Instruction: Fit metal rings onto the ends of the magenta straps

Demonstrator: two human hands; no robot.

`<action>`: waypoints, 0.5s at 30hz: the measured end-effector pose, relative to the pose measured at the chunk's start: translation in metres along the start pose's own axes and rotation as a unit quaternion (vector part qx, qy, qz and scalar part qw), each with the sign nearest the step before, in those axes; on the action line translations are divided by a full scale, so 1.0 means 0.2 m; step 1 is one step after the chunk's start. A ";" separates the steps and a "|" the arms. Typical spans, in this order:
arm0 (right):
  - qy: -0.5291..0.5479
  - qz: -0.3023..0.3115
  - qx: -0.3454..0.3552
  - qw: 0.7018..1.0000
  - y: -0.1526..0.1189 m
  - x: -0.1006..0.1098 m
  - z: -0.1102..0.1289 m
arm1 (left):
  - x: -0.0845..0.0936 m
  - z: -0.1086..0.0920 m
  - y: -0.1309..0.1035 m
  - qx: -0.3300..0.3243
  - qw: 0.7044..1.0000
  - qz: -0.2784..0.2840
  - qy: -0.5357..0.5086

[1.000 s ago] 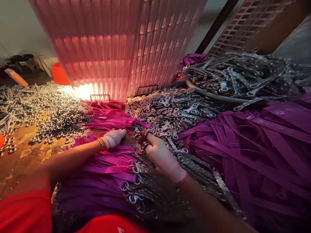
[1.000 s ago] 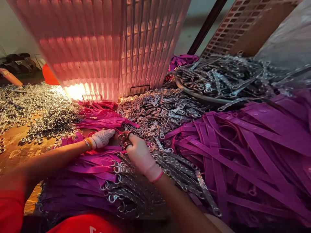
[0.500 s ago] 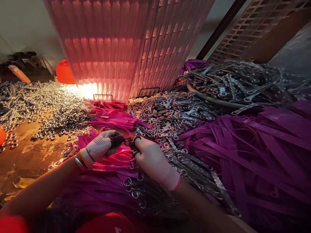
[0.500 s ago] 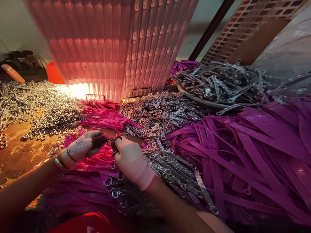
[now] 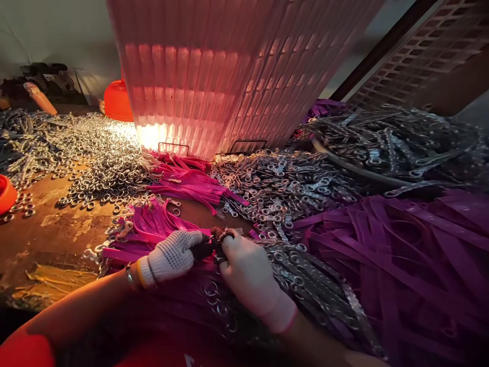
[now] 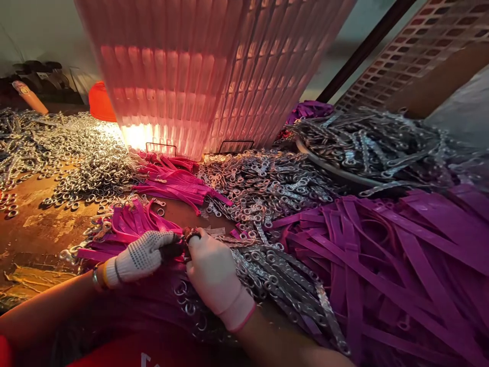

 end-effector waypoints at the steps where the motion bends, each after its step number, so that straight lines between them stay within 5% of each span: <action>1: 0.009 0.014 0.009 1.000 0.00 0.00 0.01 | 0.00 0.01 -0.01 0.015 1.000 0.005 -0.021; 6: 0.029 0.100 0.015 0.994 0.03 -0.02 0.02 | 0.06 0.03 -0.05 0.053 0.998 -0.030 -0.036; 15: -0.006 0.033 0.127 0.991 0.02 -0.07 0.08 | 0.03 0.02 -0.02 0.026 0.999 -0.012 0.016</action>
Point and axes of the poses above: each hand's wrist, its own y-axis towards the middle knuckle, its own x-axis out of the back of the hand, z = x × y, the point moved 8 cm from there along y, towards the middle knuckle, and after that the axes turned 14 degrees about z, right-handed, at the moved point
